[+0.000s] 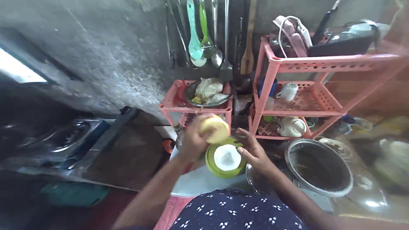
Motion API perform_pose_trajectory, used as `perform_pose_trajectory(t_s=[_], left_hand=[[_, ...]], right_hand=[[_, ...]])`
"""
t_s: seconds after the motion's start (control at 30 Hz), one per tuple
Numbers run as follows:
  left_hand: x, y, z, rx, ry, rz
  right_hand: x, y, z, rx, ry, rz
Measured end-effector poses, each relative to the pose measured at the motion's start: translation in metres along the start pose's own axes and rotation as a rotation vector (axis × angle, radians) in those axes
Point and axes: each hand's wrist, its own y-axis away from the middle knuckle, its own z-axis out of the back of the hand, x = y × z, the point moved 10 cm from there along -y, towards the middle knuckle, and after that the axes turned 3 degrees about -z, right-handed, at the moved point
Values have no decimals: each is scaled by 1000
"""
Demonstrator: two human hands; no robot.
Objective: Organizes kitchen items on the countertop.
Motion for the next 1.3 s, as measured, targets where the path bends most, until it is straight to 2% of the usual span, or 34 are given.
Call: perform_pose_trajectory(t_s=[0.1,0.17,0.23,0.3,0.37,0.47,0.6,0.67,0.73,0.83,0.87,0.9,0.93,1.03,1.1,1.17,1.23,1.3], left_hand=[[19,-50,90,-161,-250,-76],[51,-78,134,-194,-512,25],[91,-95,154,-147,-654,173],[136,-104,157,-73,-676,292],[173,-107,150,-11,-677,422],[216,-104,129,135,-712,618],[245,-95,113,252,-734,635],[249,-93,113,198,-730,564],[246,-94,112,168,-672,476],[251,-92,105,294,-654,441],[254,-92,103,342,-677,449],[257,-92,101,386,-682,474],[261,-92,101,425,-675,502],[264,-94,99,470,-567,551],[260,-97,96,478,-461,596],[251,-101,93,476,-378,629],[251,-105,91,475,-371,636],[265,-112,94,487,-441,582]], right_hand=[[-17,1,51,-147,175,-84],[-43,4,97,-262,309,-193],[-77,11,141,-371,390,-345],[-114,15,172,-443,448,-491],[-148,7,184,-407,541,-571],[-201,-19,180,-249,674,-685],[-258,-55,160,-12,784,-917],[-267,-62,153,-33,717,-952],[-267,-67,143,-137,492,-919],[-281,-64,134,-397,-26,-903],[-297,-63,135,-444,-138,-903],[-306,-65,136,-421,-142,-892],[-311,-69,138,-380,-89,-883],[-280,-83,146,-300,188,-831],[-260,-84,155,-389,94,-794],[-242,-81,170,-416,176,-787],[-225,-71,182,-483,184,-760],[-202,-51,189,-580,64,-725]])
